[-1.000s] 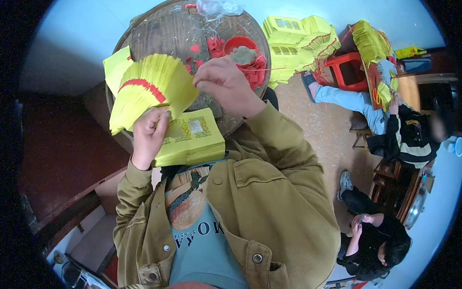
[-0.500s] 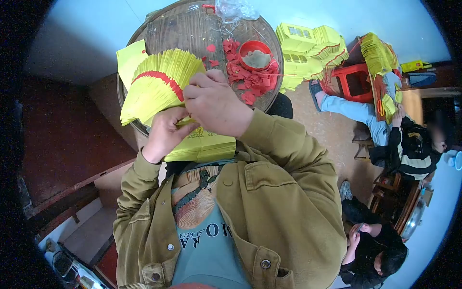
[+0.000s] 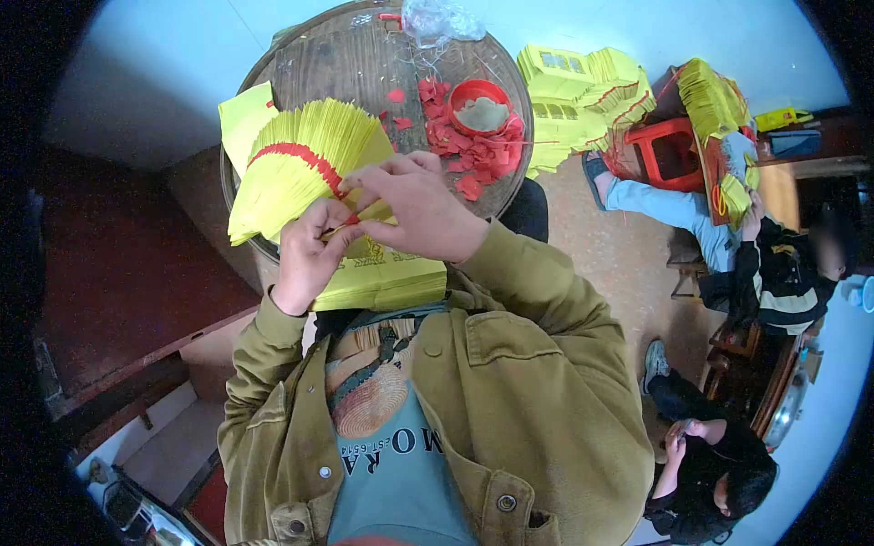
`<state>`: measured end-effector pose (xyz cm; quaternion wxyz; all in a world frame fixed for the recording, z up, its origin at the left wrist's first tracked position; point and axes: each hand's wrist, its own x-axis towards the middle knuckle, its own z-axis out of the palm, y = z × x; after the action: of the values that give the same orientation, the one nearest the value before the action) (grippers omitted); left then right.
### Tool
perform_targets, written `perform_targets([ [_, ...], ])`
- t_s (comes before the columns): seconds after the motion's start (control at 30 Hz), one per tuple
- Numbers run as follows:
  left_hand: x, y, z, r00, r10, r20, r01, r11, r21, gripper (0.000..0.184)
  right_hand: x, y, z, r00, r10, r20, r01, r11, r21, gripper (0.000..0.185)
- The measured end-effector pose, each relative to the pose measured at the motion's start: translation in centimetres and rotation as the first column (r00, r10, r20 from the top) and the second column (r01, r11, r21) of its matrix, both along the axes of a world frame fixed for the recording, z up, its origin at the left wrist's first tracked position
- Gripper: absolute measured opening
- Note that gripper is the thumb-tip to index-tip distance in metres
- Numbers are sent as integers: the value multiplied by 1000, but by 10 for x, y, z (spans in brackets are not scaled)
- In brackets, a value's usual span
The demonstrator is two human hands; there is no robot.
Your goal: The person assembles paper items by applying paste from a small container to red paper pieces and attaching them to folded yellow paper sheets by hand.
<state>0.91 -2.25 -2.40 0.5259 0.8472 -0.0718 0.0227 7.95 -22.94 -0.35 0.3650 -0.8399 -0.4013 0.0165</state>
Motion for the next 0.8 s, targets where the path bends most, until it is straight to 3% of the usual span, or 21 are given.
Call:
perform_targets([
  [0.13, -2, 1, -1, 1000, -15, 5, 15, 1000, 4, 24, 0, 1, -11, 991, 13, -137, -5, 998, 57, 44],
  [0.3, -2, -3, -3, 999, 32, -8, -33, 993, -116, 22, -4, 4, -24, 999, -47, -14, 48, 990, 135, 41],
  [0.43, -3, 0, -4, 988, 47, 149, -55, 997, 51, 15, -4, 3, -27, 991, -56, 120, 37, 987, 157, 40],
  [0.5, -2, 0, 3, 952, -32, 306, -49, 966, 252, 10, -7, 6, -27, 986, -94, 140, 64, 977, 206, 35],
  [0.6, 5, 0, 9, 921, -132, 368, 11, 949, 314, 8, -7, 0, -20, 987, -88, 133, 61, 979, 197, 31],
  [0.8, -2, 0, 4, 954, -59, 295, -42, 945, 325, 6, 1, -20, -16, 988, -73, 135, 55, 990, 132, 33],
])
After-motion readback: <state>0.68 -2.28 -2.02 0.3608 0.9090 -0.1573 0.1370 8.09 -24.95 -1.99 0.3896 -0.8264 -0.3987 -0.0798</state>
